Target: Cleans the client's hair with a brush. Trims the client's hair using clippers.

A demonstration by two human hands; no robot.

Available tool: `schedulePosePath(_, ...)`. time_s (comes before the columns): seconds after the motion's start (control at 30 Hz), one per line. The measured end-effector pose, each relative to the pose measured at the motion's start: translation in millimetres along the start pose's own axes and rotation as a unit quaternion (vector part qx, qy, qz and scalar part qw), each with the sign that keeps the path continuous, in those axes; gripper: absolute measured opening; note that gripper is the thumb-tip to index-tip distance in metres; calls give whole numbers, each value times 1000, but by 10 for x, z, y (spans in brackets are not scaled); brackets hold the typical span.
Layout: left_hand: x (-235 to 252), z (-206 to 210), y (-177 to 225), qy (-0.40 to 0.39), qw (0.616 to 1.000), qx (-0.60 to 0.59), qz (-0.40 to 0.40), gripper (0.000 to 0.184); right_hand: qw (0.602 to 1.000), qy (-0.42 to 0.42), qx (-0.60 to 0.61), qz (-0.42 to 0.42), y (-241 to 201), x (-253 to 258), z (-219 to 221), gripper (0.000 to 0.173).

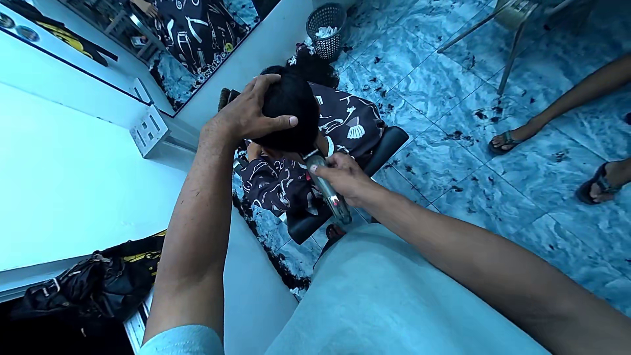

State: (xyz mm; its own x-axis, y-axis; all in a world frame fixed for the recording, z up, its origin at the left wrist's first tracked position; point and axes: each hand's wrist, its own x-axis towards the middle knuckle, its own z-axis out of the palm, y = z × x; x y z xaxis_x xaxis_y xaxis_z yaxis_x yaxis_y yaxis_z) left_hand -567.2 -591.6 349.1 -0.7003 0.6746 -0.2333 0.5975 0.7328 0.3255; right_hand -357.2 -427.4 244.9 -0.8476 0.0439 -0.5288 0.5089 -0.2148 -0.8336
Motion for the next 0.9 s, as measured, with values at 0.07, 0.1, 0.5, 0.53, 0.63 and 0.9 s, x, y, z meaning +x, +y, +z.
schedulePosePath(0.07,-4,30,-8,6,1000,3,-4,115,996,12,58,72,-4,-9,4,39)
schedulePosePath(0.1,7,51,6,10,1000,8,-13,118,996,17,62,66,-10,-1,7,39)
schedulePosePath(0.5,-1,105,21,17,998,33,-51,117,999,-21,11,-37,-82,23,-10,40)
schedulePosePath(0.53,1,105,18,19,998,34,-49,117,996,-42,16,-83,-141,60,-8,41)
schedulePosePath(0.63,-8,102,18,19,998,42,-44,117,989,-62,33,-128,-299,73,33,39)
schedulePosePath(0.9,13,76,34,14,998,46,-42,116,981,-66,-26,-181,-456,59,26,39)
